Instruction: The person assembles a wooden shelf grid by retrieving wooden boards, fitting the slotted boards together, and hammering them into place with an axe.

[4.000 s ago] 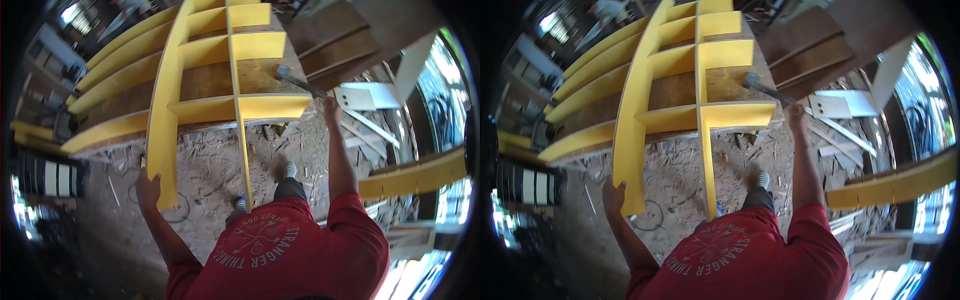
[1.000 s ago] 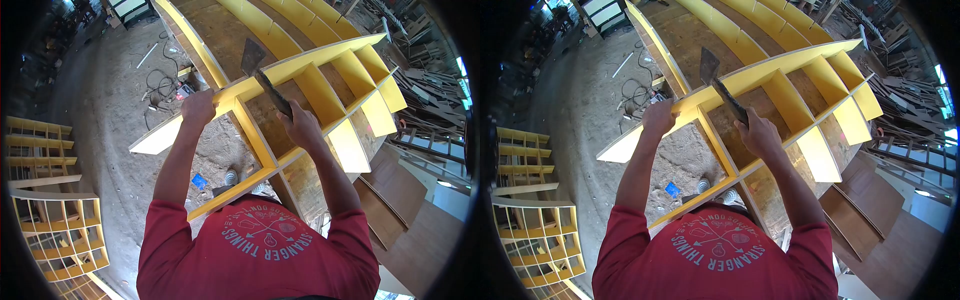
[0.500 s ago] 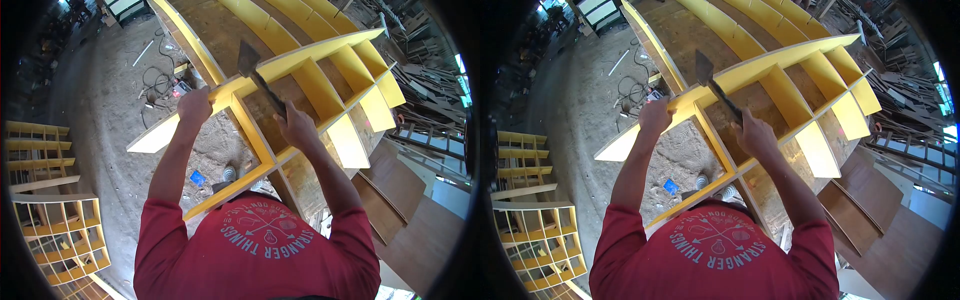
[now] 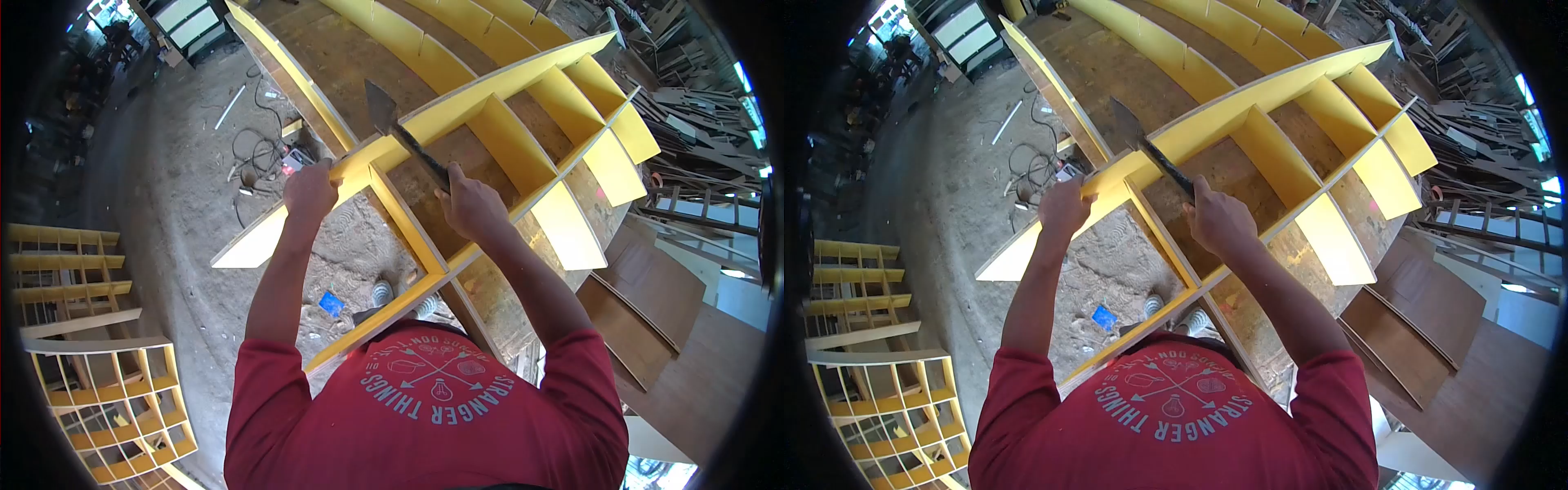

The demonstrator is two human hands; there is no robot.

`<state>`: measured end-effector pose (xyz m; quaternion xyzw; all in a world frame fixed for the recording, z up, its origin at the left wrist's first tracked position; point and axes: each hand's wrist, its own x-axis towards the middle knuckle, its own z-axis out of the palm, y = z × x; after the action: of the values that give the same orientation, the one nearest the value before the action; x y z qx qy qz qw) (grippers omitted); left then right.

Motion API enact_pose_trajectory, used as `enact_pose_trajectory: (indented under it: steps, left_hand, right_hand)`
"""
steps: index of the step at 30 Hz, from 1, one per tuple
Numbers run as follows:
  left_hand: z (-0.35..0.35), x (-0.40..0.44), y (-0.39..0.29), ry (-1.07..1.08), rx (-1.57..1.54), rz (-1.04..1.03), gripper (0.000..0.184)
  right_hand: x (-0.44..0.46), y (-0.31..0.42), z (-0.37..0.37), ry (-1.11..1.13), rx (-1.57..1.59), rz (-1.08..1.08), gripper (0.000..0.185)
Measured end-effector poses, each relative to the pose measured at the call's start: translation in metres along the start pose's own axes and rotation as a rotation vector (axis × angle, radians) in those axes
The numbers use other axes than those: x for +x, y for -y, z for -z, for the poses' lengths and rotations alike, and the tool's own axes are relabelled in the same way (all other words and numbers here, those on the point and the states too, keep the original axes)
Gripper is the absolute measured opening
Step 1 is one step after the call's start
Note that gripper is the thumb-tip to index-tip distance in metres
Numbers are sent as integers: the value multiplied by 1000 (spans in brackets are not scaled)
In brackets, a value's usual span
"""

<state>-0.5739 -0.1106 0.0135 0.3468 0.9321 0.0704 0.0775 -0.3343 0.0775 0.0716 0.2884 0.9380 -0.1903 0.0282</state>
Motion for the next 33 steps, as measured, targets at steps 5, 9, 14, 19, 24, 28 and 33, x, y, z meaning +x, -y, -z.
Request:
enact_pose_trajectory:
  steps: [5, 9, 14, 19, 24, 28, 33]
  left_hand:
    - [1, -4, -2, -36, 23, -13, 32]
    - [-16, 6, 7, -39, 73, -2, 33]
    - [-8, -1, 0, -111, 18, -45, 33]
    - [-10, 7, -6, -58, 80, 19, 37]
    - [-10, 5, -7, -40, 135, 21, 42]
    - [-18, 8, -4, -86, 105, -7, 46]
    - [-21, 12, -11, -85, 101, 18, 40]
  right_hand:
    - [-4, -9, -4, -27, 107, 4, 42]
    - [-11, 0, 12, -237, 197, 125, 34]
    - [-8, 4, 18, -317, 331, 141, 36]
    - [5, -21, -14, -11, 128, 6, 35]
    - [7, -29, -15, 78, 268, 5, 39]
    - [7, -55, -45, 100, 753, 20, 38]
    - [-16, -76, -32, 456, 1613, -221, 34]
